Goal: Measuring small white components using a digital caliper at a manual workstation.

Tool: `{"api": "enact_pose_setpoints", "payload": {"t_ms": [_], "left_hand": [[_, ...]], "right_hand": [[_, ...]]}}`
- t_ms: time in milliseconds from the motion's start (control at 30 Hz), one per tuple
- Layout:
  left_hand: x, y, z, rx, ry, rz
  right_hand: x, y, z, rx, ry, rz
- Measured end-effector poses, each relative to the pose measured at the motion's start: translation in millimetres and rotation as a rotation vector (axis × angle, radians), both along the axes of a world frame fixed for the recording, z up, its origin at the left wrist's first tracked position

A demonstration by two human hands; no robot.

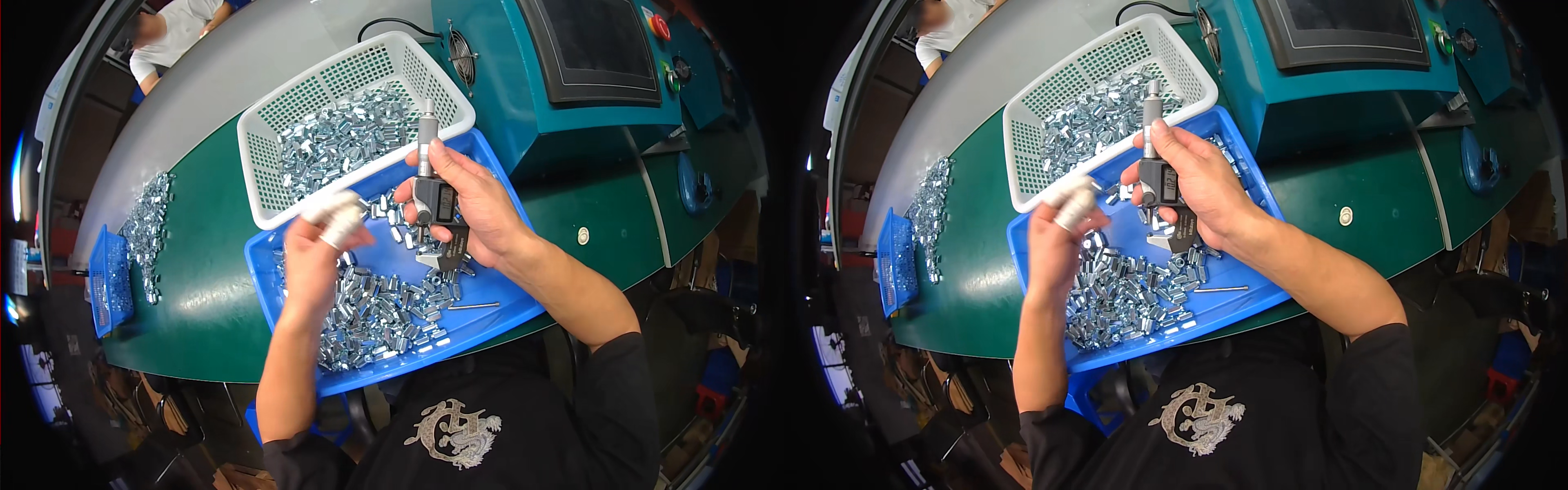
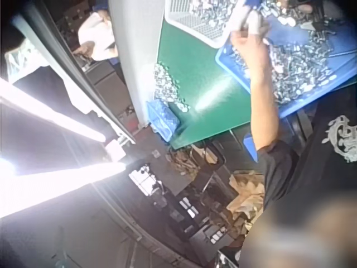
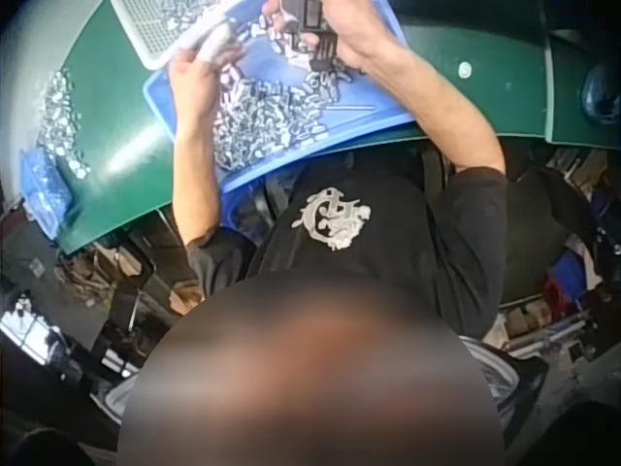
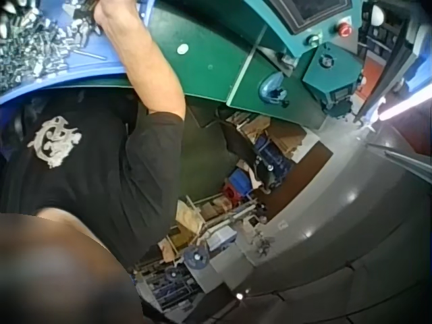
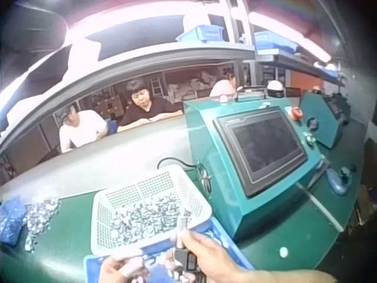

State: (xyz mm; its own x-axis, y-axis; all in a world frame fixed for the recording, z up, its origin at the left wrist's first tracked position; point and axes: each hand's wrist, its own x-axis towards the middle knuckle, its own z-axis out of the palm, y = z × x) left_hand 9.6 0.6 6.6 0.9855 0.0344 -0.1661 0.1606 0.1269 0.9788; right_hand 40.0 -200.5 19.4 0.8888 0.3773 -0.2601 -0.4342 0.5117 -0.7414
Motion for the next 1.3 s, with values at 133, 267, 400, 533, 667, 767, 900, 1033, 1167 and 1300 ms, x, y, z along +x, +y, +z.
{"api": "enact_pose_setpoints", "payload": {"t_ms": [133,267,400,533,667,767,900,1033,1167,1300], "left_hand": [[6.8,1.6,6.2,0.031,-0.2,0.207],[-7.2,-4.4,-11.0,0.759,-0.224,-0.088],[-14.2,-20.1,-26.9,1.099,-0.353,-0.222],[-10.5,-25.1,-28.6,1.151,-0.225,-0.226],[-10.6,-20.5,-31.5,1.092,-0.209,-0.198],[-12.1,-20.4,-31.0,1.105,-0.231,-0.198],[-12.6,-22.1,-24.4,1.161,-0.23,-0.277],[-13.2,-22.6,-27.7,1.113,-0.329,-0.265],[-13.3,-19.6,-18.6,0.839,-0.154,-0.23],[-18.4,-21.2,-13.8,0.202,0.028,-0.18]], "right_hand": [[0.8,-1.7,1.5,-0.006,-0.013,0.016],[0.5,-1.3,2.5,-0.011,0.003,0.015],[-0.1,1.4,1.7,-0.017,-0.013,0.023],[-0.8,0.0,1.8,-0.051,0.004,0.016],[-1.0,-0.2,0.0,-0.05,-0.009,0.035],[-0.2,1.5,-0.4,-0.055,-0.011,0.042],[-0.4,1.3,-0.8,-0.055,-0.012,0.038],[-0.6,0.7,-1.6,-0.047,-0.005,0.033],[-1.9,0.8,0.4,-0.048,0.001,0.025],[-1.1,-1.1,-1.4,-0.026,-0.002,0.012]]}}
